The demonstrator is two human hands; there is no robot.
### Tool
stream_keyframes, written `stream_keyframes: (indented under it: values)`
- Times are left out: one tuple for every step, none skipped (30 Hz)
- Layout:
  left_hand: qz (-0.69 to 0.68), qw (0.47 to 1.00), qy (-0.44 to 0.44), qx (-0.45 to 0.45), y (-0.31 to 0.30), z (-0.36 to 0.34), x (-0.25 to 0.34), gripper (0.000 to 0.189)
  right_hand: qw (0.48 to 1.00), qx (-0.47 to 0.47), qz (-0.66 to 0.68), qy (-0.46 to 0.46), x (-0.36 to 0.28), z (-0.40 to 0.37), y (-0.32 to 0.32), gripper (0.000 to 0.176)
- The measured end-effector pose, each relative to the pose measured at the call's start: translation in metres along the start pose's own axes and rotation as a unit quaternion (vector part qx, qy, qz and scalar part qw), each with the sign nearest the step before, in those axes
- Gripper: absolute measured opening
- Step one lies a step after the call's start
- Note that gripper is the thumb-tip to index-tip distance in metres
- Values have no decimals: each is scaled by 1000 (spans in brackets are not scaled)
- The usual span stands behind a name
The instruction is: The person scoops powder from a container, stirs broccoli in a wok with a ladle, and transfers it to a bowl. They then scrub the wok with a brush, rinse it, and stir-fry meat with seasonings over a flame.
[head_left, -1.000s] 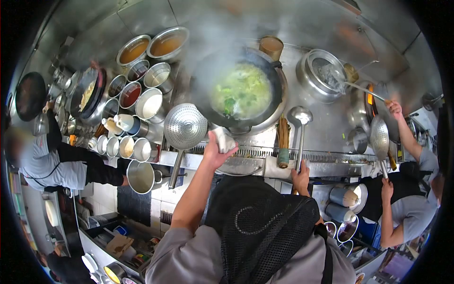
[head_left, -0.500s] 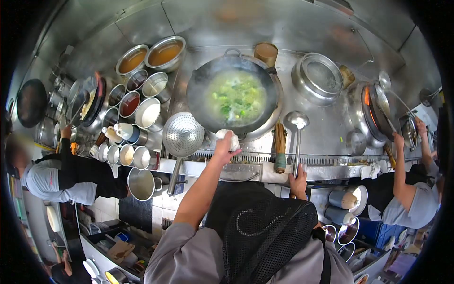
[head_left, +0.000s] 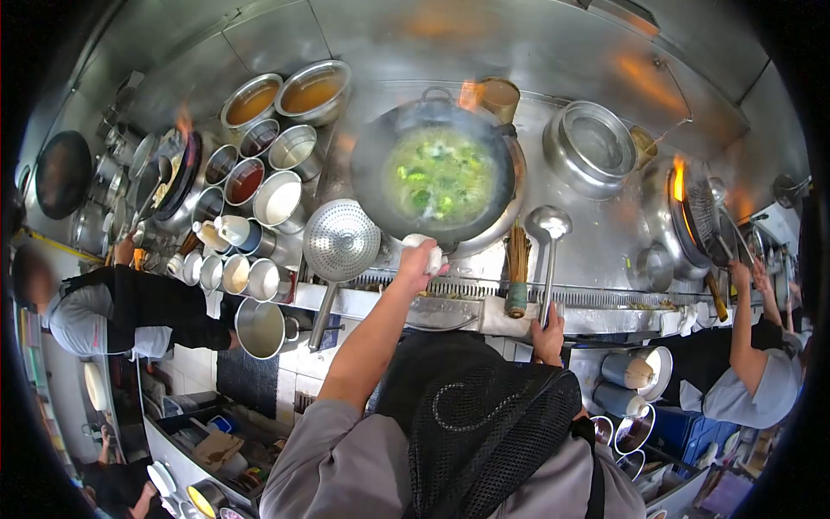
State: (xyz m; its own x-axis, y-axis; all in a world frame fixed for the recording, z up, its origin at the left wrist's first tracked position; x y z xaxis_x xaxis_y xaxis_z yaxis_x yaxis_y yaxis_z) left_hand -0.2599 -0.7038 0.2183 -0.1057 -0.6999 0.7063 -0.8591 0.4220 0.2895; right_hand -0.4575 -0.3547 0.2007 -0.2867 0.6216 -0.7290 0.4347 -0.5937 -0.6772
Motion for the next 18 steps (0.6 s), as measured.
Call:
stream_keyframes:
  values:
    - [-4,1000,2,-3,0,0,0,26,1000,0,1,1,1,-1,1,73]
    - [-8,1000,5,-7,1,1,1,26,1000,4,4,-5,0,0,1,73]
    - [-7,1000,5,-9,2,1,1,26,1000,8,9,-12,0,0,0,73]
    - [-4,1000,3,-13,2,2,1,26,1000,10,10,-11,-1,-1,0,73]
    - [-2,1000,2,-16,2,2,1,27,1000,14,10,-15,-2,-1,-1,73]
    - [-1,1000,3,-17,2,2,1,27,1000,17,11,-19,-3,-2,-1,72]
    - [2,1000,4,-13,2,0,1,28,1000,19,12,-18,-2,-2,-1,72]
    - [4,1000,5,-10,1,-1,2,28,1000,18,8,-14,-1,-2,-1,72]
    - [5,1000,5,-11,2,-2,2,28,1000,17,5,-9,1,-1,0,72]
    - [18,1000,3,-9,1,-3,3,28,1000,18,5,-9,1,-1,0,72]
    - [31,1000,1,-6,1,-4,3,29,1000,19,4,-9,1,-1,0,72]
    - [30,1000,1,-7,1,-5,4,29,1000,19,3,-8,1,-1,0,72]
    - [35,999,3,-11,1,-5,4,28,1000,19,3,-9,-1,-1,0,72]
    - [40,999,4,-15,1,-5,4,28,1000,17,3,2,-1,-1,0,71]
    - [38,999,5,-14,0,-4,4,28,1000,14,2,14,0,-1,0,71]
    - [41,999,3,-18,0,-4,4,28,1000,14,2,13,-1,-2,0,71]
    - [43,999,1,-21,0,-4,3,28,1000,15,1,12,-2,-2,-1,71]
    - [41,999,1,-20,0,-4,3,28,1000,17,1,11,-3,-2,-2,71]
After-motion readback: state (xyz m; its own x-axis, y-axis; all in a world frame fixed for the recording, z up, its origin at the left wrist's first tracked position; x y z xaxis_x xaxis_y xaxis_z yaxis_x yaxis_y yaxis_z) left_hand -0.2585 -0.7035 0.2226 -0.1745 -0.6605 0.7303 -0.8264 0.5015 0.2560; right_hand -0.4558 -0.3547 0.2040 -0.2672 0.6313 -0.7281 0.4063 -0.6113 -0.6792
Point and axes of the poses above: each hand's wrist, its own z-axis towards the middle knuckle, its own y-axis out of the palm, x = y × z, the point moved 9 cm from there along z, towards the middle knuckle, and after that the axes turned 11 degrees about z, right-handed, at the moved point
